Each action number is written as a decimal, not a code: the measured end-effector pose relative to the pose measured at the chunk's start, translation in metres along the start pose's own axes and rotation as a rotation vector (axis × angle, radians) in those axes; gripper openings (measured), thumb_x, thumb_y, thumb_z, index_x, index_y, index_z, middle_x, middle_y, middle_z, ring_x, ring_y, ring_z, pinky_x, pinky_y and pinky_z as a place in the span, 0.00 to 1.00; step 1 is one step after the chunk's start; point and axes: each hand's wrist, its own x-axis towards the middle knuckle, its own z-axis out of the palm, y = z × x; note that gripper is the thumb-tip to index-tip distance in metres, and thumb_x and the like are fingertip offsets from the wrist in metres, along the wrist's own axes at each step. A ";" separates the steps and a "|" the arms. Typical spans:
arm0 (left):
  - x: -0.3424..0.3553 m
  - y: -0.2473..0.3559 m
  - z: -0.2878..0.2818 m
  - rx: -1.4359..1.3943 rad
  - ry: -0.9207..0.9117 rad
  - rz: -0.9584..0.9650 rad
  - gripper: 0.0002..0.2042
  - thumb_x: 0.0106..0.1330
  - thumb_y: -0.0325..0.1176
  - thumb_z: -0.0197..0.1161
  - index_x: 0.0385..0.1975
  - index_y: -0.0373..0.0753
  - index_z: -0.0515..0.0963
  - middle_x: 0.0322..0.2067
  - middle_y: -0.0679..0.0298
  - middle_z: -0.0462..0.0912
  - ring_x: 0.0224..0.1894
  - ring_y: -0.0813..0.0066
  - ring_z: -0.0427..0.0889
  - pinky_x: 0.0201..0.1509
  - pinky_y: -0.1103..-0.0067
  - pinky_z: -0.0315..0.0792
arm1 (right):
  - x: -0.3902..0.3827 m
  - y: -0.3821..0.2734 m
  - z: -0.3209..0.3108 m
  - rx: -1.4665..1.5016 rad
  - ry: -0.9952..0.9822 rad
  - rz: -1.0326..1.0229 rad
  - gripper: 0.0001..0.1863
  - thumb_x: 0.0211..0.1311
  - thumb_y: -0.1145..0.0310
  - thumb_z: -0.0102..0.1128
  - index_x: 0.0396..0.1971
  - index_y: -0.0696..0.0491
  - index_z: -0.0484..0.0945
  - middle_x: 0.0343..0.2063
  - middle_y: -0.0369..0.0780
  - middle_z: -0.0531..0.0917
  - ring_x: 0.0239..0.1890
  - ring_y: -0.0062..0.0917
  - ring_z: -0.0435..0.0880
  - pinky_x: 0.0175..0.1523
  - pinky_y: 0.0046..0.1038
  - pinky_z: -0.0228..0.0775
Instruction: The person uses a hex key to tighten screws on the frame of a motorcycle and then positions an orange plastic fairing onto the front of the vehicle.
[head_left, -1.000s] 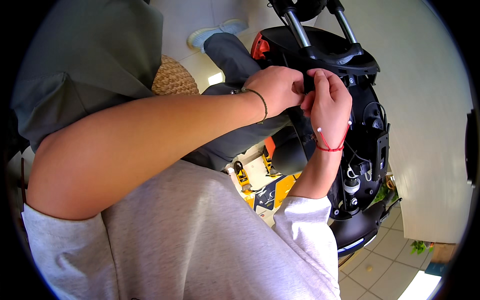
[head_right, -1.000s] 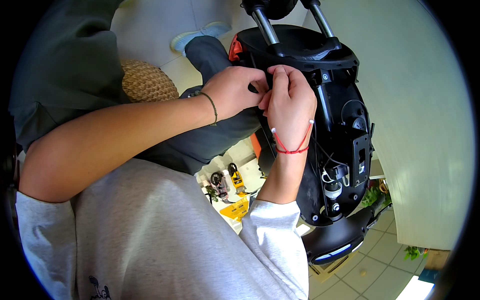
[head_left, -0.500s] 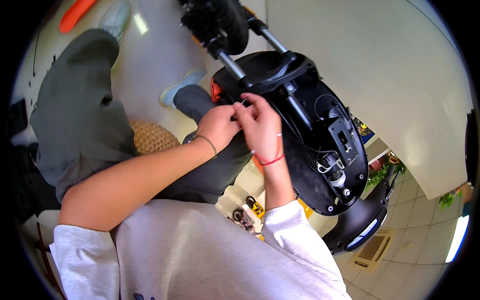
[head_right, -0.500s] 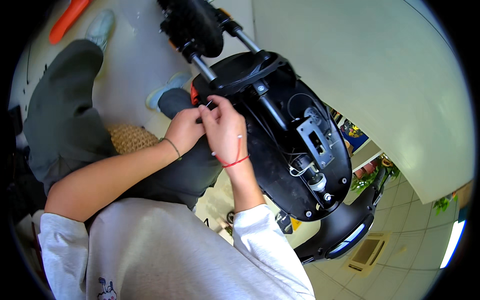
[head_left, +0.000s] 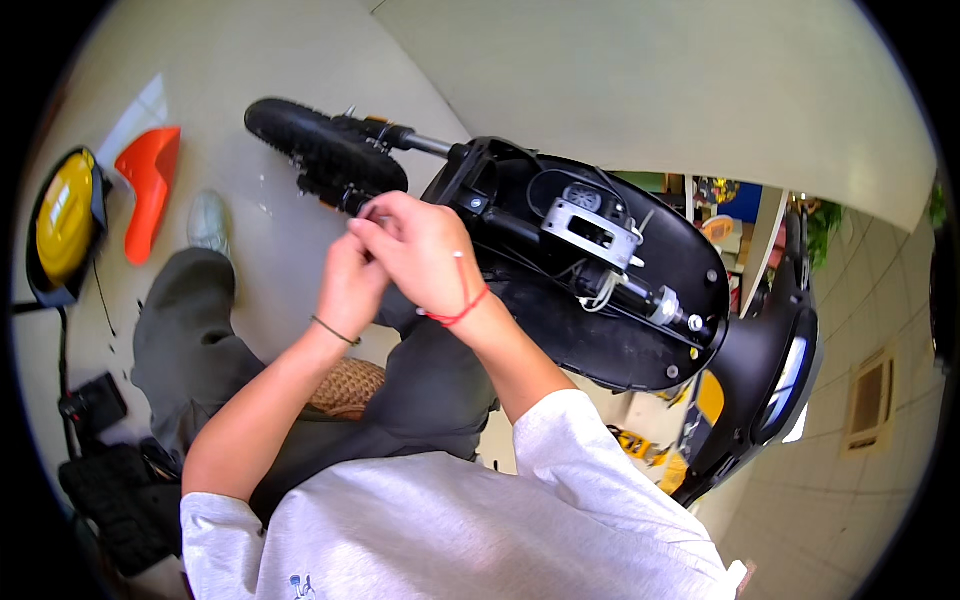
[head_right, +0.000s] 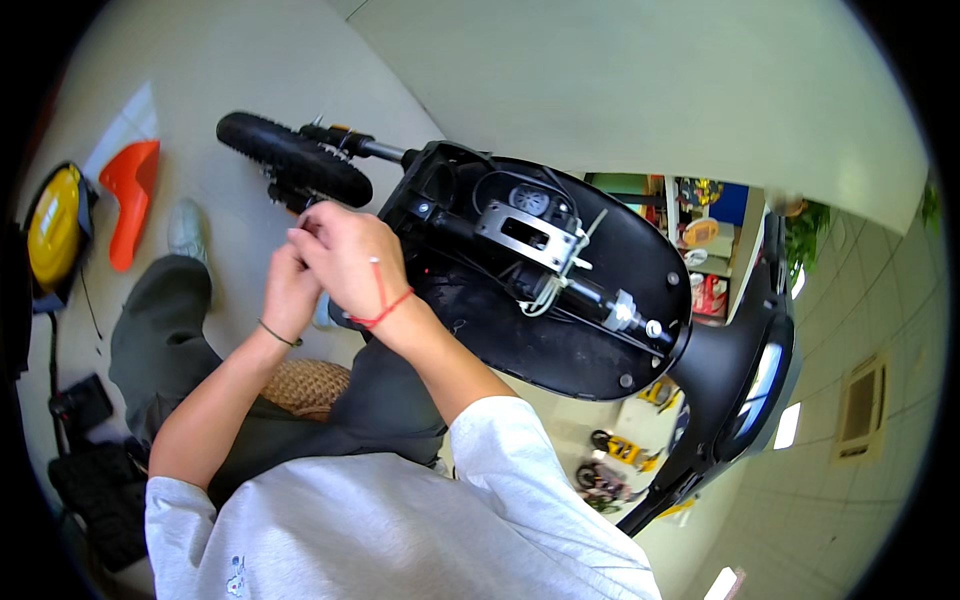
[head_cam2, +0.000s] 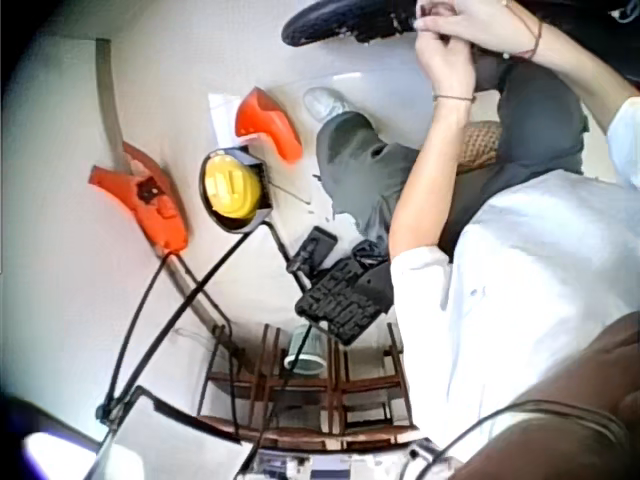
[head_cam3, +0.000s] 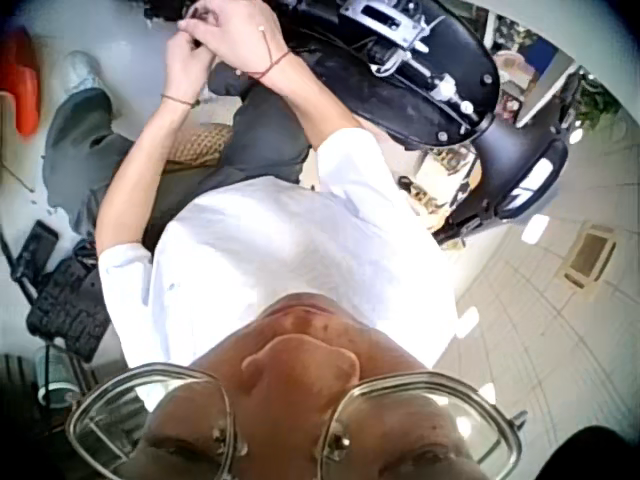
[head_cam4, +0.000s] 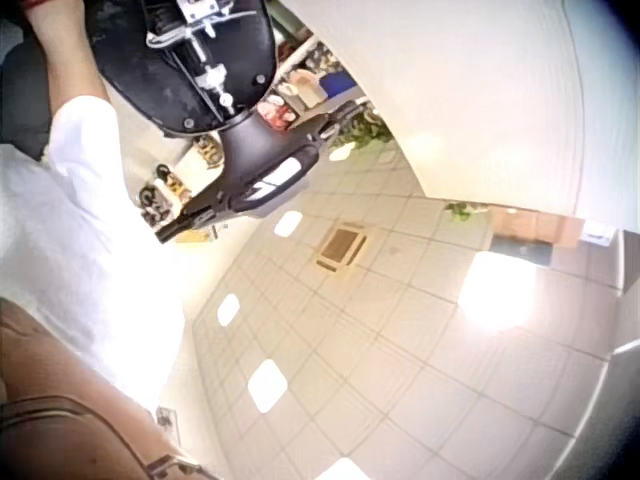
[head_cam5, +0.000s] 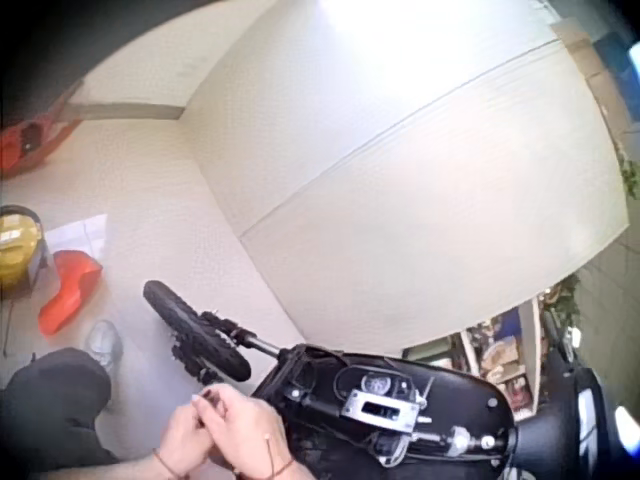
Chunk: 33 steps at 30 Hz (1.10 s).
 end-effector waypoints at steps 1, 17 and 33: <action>0.006 0.012 -0.006 0.039 -0.022 0.006 0.07 0.61 0.27 0.58 0.33 0.29 0.76 0.29 0.66 0.81 0.36 0.83 0.76 0.37 0.80 0.72 | 0.003 -0.008 -0.001 -0.073 0.072 -0.123 0.10 0.55 0.66 0.64 0.32 0.57 0.79 0.21 0.43 0.82 0.22 0.33 0.82 0.30 0.27 0.73; 0.047 0.011 -0.002 0.196 -0.137 -0.079 0.06 0.68 0.30 0.55 0.37 0.36 0.77 0.28 0.69 0.79 0.19 0.91 0.65 0.22 0.90 0.58 | -0.238 0.060 0.030 1.099 -0.320 0.503 0.11 0.67 0.69 0.56 0.45 0.58 0.74 0.29 0.32 0.78 0.30 0.11 0.74 0.35 0.16 0.67; 0.197 0.022 0.102 0.705 -0.256 0.217 0.11 0.64 0.36 0.58 0.39 0.38 0.82 0.36 0.57 0.81 0.29 0.70 0.76 0.37 0.77 0.71 | -0.124 0.224 -0.149 1.316 0.585 0.621 0.16 0.68 0.61 0.50 0.49 0.55 0.71 0.45 0.40 0.70 0.40 0.22 0.75 0.46 0.24 0.68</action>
